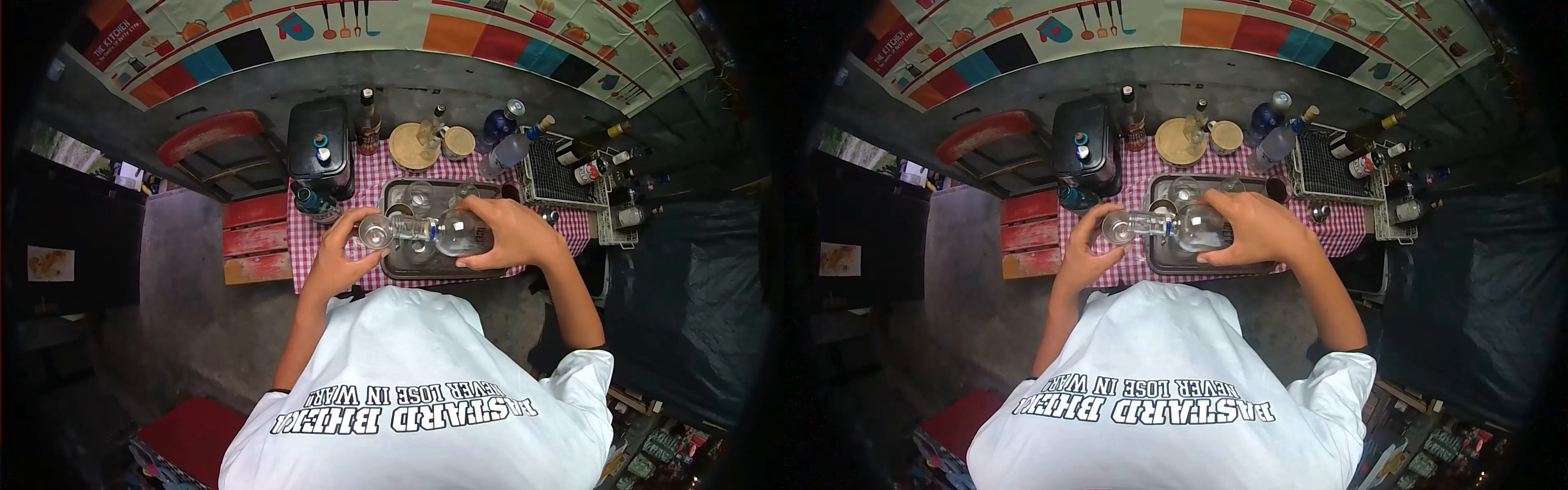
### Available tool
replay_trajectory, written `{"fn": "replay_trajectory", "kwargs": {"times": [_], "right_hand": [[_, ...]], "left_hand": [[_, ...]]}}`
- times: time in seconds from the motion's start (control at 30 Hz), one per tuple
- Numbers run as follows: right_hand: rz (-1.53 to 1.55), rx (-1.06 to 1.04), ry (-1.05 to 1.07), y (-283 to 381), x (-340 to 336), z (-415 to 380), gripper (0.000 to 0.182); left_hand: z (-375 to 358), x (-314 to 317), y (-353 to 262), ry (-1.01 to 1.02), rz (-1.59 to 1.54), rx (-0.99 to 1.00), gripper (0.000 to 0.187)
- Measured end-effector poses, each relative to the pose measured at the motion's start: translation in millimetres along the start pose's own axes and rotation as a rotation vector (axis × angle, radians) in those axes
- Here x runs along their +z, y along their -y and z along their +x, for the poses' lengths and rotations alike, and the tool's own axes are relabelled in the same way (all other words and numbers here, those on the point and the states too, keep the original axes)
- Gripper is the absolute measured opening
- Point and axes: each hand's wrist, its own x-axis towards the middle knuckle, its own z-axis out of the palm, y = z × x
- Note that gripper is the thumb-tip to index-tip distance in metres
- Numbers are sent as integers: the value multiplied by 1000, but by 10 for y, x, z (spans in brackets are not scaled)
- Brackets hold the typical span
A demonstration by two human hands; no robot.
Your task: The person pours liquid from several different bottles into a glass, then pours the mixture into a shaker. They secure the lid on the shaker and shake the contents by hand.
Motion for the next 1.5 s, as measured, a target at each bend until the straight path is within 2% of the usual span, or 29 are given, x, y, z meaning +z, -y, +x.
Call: {"fn": "replay_trajectory", "kwargs": {"times": [0.63, 0.77, 1.2, 1.27, 1.5], "right_hand": [[-148, -44, 140, -209, -447, -333, 62], [-171, -23, 211, -193, -496, -301, 68], [-231, -46, 252, -142, -552, -130, 68], [-237, -90, 206, -130, -541, -111, 63], [-243, -94, 209, -10, -520, 19, 64]], "left_hand": [[-59, 678, -115, -30, 118, -8, 57], [-74, 713, -116, -41, 99, -10, 57], [-136, 691, -92, -87, 85, -37, 57], [-131, 666, -71, -108, 89, -11, 57], [-153, 520, -37, -122, 103, 16, 58]]}}
